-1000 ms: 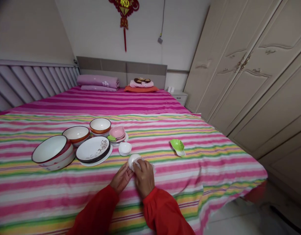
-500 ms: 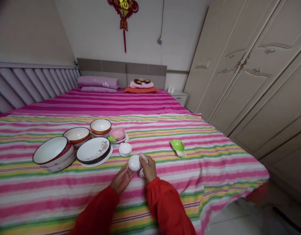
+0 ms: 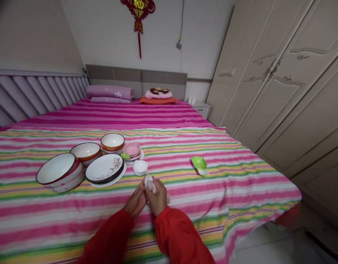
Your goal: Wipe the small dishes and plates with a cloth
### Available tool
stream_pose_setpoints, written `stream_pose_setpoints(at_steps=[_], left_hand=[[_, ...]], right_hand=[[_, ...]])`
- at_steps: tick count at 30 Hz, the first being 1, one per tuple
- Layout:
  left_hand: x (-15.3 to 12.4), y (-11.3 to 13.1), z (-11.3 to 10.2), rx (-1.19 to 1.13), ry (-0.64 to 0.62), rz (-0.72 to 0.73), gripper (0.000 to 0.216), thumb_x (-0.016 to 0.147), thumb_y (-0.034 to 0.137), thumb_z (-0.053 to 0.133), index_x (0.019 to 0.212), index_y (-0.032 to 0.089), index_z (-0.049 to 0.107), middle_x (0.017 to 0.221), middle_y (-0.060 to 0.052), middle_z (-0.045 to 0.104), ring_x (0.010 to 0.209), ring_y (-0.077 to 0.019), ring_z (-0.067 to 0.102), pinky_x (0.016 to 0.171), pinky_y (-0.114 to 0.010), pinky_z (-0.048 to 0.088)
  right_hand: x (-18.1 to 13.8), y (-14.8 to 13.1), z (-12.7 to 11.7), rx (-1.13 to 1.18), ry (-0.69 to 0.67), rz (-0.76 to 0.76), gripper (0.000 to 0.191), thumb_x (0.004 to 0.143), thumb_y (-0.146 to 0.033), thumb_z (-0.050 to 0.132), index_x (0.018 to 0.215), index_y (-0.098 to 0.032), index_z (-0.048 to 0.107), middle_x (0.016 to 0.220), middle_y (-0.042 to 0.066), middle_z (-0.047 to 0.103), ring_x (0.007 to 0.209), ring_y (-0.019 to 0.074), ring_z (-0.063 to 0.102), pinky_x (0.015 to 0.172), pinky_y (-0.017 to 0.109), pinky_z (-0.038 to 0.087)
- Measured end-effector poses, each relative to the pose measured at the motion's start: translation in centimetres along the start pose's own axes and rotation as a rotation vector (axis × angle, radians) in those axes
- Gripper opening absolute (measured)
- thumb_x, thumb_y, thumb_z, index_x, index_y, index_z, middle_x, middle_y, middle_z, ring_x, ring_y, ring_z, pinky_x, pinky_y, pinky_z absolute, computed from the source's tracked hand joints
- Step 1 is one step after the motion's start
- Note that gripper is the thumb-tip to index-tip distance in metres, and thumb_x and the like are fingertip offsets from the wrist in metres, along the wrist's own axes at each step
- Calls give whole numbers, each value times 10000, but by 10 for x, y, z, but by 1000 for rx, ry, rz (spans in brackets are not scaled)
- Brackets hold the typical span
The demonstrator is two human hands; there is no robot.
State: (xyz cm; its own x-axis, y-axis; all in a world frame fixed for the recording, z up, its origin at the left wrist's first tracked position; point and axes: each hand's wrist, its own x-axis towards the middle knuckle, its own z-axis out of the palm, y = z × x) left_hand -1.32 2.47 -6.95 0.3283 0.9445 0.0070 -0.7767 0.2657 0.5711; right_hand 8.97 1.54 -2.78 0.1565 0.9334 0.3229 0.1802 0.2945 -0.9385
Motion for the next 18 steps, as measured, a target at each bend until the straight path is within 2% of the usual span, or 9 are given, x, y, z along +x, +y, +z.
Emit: stream_pose_setpoints(at_steps=[2, 4, 6, 8, 13, 18], left_hand=[[-1, 0, 0, -3, 22, 17, 614, 776, 260, 626, 1340, 249, 384, 1257, -81, 562, 1157, -204, 506, 1033, -339, 324], [-2, 1, 1, -18, 55, -11, 571, 784, 307, 615, 1313, 210, 426, 1204, -88, 596, 1134, -205, 522, 1016, -326, 345], [-2, 2, 3, -40, 68, -74, 529, 812, 373, 566, 1291, 179, 452, 1177, -96, 610, 1124, -212, 529, 1000, -326, 365], [-1, 2, 5, -67, 51, -124, 512, 841, 399, 510, 1296, 173, 442, 1186, -97, 604, 1126, -216, 528, 996, -336, 373], [2, 2, 5, -114, 46, -121, 496, 884, 359, 443, 1342, 188, 367, 1219, -97, 585, 1114, -190, 537, 1019, -346, 357], [2, 4, 6, -124, 35, -151, 464, 896, 340, 422, 1328, 175, 384, 1214, -96, 585, 1124, -186, 529, 1025, -350, 351]], right_hand=[[-6, -1, 0, -166, -54, -183, 116, 768, -247, 567, 675, -179, 556, 697, 9, 527, 703, 155, 483, 644, 270, 406], [-10, -4, -5, -255, -169, -315, 78, 796, -216, 520, 792, -180, 590, 807, 39, 552, 798, 178, 492, 720, 299, 411], [-11, -6, -12, -314, -285, -400, 159, 796, -165, 477, 898, -185, 598, 890, 49, 550, 851, 186, 486, 755, 311, 409], [-10, -6, -20, -399, -341, -457, 244, 769, -106, 445, 937, -191, 599, 903, 45, 536, 850, 185, 473, 751, 311, 406], [-4, -3, -26, -701, -276, -483, 237, 731, -64, 467, 863, -184, 623, 854, 51, 512, 799, 191, 436, 684, 298, 384], [3, -2, -12, -651, -292, -527, 290, 764, -69, 478, 987, -193, 617, 948, 61, 550, 849, 191, 455, 723, 297, 394]])
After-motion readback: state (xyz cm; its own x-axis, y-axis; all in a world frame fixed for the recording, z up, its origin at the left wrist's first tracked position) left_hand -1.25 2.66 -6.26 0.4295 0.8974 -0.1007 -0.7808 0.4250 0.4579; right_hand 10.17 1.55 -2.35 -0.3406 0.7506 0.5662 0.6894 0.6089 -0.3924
